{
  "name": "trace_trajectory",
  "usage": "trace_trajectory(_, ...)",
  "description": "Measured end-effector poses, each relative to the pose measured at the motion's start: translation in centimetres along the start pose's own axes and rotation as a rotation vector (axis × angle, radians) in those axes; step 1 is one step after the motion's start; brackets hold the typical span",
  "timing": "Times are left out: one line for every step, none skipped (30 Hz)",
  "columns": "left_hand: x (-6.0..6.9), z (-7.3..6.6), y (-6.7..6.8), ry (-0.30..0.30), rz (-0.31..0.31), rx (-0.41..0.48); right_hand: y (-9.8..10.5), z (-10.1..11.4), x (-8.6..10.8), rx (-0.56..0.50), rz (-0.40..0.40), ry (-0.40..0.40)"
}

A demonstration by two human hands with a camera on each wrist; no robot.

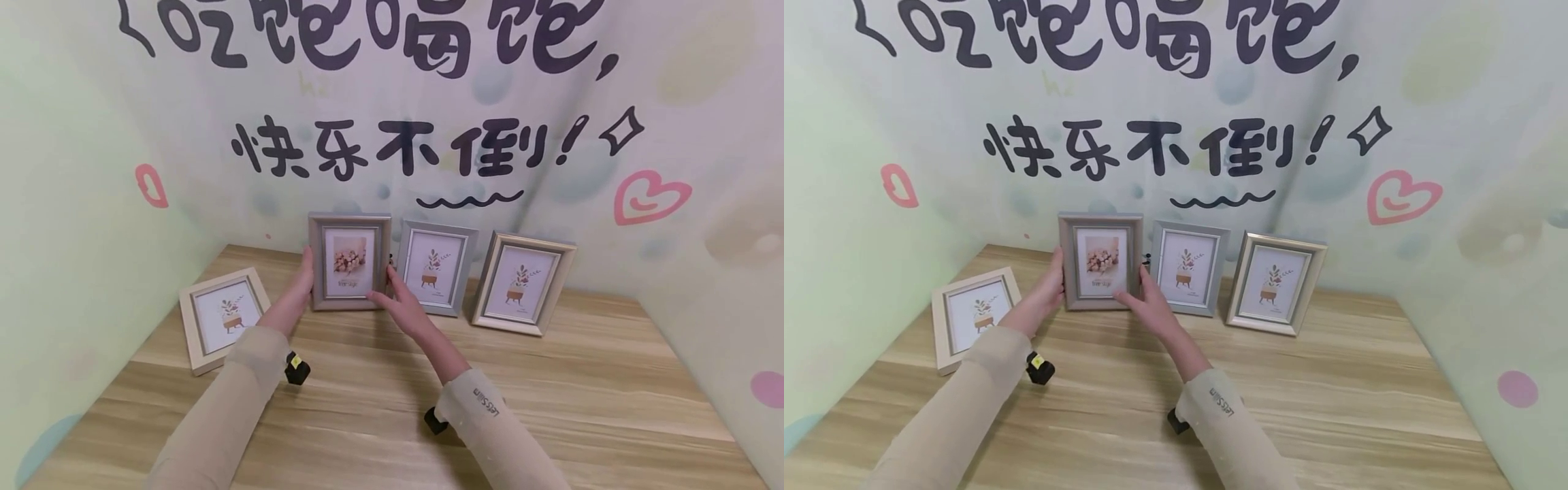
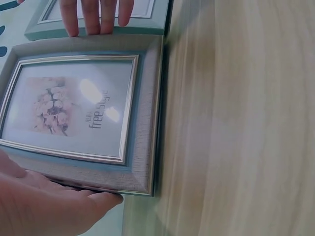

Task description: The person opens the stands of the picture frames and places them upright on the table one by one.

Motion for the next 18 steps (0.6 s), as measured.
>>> trace_trajectory(-0.01,-0.09,0.00,0.008,0.001,-0.005,0.06,0.11,0.01,0.011,0.002,0.005)
trace_trajectory(-0.04,-0.21,-0.02,0.014,0.002,-0.008,0.10,0.24,0.01,0.026,0.005,0.011)
trace_trajectory(-0.08,-0.31,-0.02,0.021,0.001,-0.014,0.13,0.37,0.01,0.044,0.009,0.016)
trace_trajectory(-0.13,-0.39,0.03,0.028,-0.003,-0.017,0.16,0.49,-0.01,0.059,0.015,0.019)
trace_trajectory(-0.20,-0.49,-0.01,0.032,0.002,-0.021,0.17,0.60,0.00,0.075,0.021,0.019)
trace_trajectory(-0.25,-0.56,-0.02,0.036,0.004,-0.024,0.17,0.71,0.03,0.088,0.027,0.020)
trace_trajectory(-0.34,-0.63,-0.05,0.039,0.007,-0.028,0.20,0.78,0.06,0.103,0.032,0.020)
trace_trajectory(-0.42,-0.66,-0.08,0.043,0.011,-0.030,0.21,0.86,0.10,0.114,0.037,0.016)
trace_trajectory(-0.49,-0.65,-0.11,0.047,0.013,-0.035,0.24,0.89,0.12,0.121,0.040,0.012)
trace_trajectory(-0.58,-0.62,-0.13,0.051,0.016,-0.040,0.28,0.91,0.16,0.125,0.042,0.007)
trace_trajectory(-0.66,-0.55,-0.16,0.054,0.020,-0.042,0.29,0.94,0.24,0.129,0.046,0.001)
trace_trajectory(-0.73,-0.44,-0.15,0.054,0.020,-0.044,0.29,0.98,0.29,0.133,0.050,0.000)
trace_trajectory(-0.80,-0.33,-0.15,0.056,0.019,-0.048,0.28,0.96,0.31,0.138,0.054,-0.003)
trace_trajectory(-0.83,-0.20,-0.13,0.059,0.021,-0.051,0.24,0.97,0.35,0.143,0.058,-0.006)
trace_trajectory(-0.82,-0.11,-0.18,0.055,0.029,-0.052,0.22,0.93,0.37,0.151,0.060,-0.006)
trace_trajectory(-0.81,-0.03,-0.25,0.049,0.037,-0.048,0.19,0.91,0.45,0.162,0.061,-0.010)
trace_trajectory(-0.73,0.01,-0.32,0.043,0.045,-0.046,0.15,0.90,0.53,0.180,0.061,-0.015)
trace_trajectory(-0.68,-0.03,-0.42,0.031,0.056,-0.041,0.13,0.90,0.58,0.195,0.062,-0.017)
Point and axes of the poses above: each hand's wrist, its own x-axis away from the middle knuckle, its own y-axis out of the back of the hand, z = x × y, the point moved 7 cm from there along -x, towards the middle knuckle, and after that the axes turned 10 degrees about z, right-handed, at the moved point
